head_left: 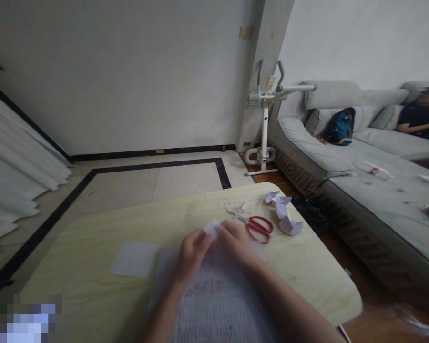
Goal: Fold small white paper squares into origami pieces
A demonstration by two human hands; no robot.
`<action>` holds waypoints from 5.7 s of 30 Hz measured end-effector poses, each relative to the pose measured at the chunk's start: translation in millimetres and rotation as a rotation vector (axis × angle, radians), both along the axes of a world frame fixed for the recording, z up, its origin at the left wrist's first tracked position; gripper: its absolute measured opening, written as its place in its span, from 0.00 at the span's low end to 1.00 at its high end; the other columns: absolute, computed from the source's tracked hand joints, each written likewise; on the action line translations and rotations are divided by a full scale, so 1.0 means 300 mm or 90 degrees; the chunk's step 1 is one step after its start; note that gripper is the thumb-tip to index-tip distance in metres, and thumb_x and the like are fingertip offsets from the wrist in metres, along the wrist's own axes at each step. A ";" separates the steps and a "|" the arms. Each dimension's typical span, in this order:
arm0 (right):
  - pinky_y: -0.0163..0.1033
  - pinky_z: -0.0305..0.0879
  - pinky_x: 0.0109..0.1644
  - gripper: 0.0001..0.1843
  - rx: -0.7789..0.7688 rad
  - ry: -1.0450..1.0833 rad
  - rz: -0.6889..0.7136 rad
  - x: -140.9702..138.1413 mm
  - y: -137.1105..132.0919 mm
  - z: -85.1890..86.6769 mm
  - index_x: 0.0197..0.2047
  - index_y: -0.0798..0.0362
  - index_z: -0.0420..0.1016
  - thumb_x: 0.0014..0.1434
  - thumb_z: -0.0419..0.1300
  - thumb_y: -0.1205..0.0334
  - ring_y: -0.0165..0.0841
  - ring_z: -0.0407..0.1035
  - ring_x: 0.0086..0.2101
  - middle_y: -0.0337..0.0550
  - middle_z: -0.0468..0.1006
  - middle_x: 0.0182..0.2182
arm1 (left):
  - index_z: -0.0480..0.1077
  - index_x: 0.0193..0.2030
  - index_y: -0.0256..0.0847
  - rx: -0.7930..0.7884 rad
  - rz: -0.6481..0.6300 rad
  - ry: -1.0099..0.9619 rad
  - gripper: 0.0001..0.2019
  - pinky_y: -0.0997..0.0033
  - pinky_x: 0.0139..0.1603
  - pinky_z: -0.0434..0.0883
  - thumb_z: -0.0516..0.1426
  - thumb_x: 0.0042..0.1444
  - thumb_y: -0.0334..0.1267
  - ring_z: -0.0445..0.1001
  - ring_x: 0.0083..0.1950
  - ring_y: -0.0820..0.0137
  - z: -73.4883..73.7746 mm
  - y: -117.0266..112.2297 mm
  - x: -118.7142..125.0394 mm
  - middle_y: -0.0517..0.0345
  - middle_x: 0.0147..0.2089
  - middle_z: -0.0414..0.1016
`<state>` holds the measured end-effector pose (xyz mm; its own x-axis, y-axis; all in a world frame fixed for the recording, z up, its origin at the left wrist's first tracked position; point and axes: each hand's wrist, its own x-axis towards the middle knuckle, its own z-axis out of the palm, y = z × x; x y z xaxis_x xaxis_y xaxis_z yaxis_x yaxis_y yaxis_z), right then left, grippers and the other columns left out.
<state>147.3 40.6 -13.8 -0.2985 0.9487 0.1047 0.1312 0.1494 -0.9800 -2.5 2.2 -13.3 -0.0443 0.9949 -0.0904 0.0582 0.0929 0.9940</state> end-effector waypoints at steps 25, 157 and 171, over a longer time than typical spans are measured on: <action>0.32 0.58 0.28 0.08 0.002 0.021 -0.034 -0.008 0.001 0.008 0.25 0.55 0.67 0.54 0.57 0.64 0.28 0.62 0.25 0.36 0.68 0.21 | 0.78 0.38 0.38 0.087 0.007 0.091 0.14 0.73 0.38 0.69 0.55 0.57 0.44 0.75 0.36 0.65 -0.008 -0.006 0.008 0.55 0.33 0.79; 0.34 0.66 0.32 0.15 -0.150 0.156 -0.004 0.004 0.020 0.004 0.33 0.56 0.79 0.51 0.66 0.51 0.32 0.71 0.29 0.42 0.79 0.28 | 0.74 0.34 0.39 0.200 0.111 0.167 0.07 0.71 0.38 0.73 0.59 0.55 0.41 0.78 0.35 0.67 -0.025 -0.003 -0.001 0.55 0.33 0.78; 0.37 0.67 0.36 0.12 -0.071 0.109 0.023 0.001 0.021 0.003 0.34 0.54 0.80 0.53 0.65 0.54 0.34 0.73 0.32 0.42 0.80 0.29 | 0.76 0.43 0.36 0.073 0.088 -0.017 0.16 0.71 0.37 0.75 0.60 0.53 0.46 0.78 0.35 0.67 -0.014 0.007 0.013 0.51 0.39 0.80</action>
<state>147.5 47.0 -12.9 -0.3189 0.9464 0.0516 -0.0427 0.0400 -0.9983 1.4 4.4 -17.3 -0.1801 0.9834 0.0200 0.0260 -0.0156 0.9995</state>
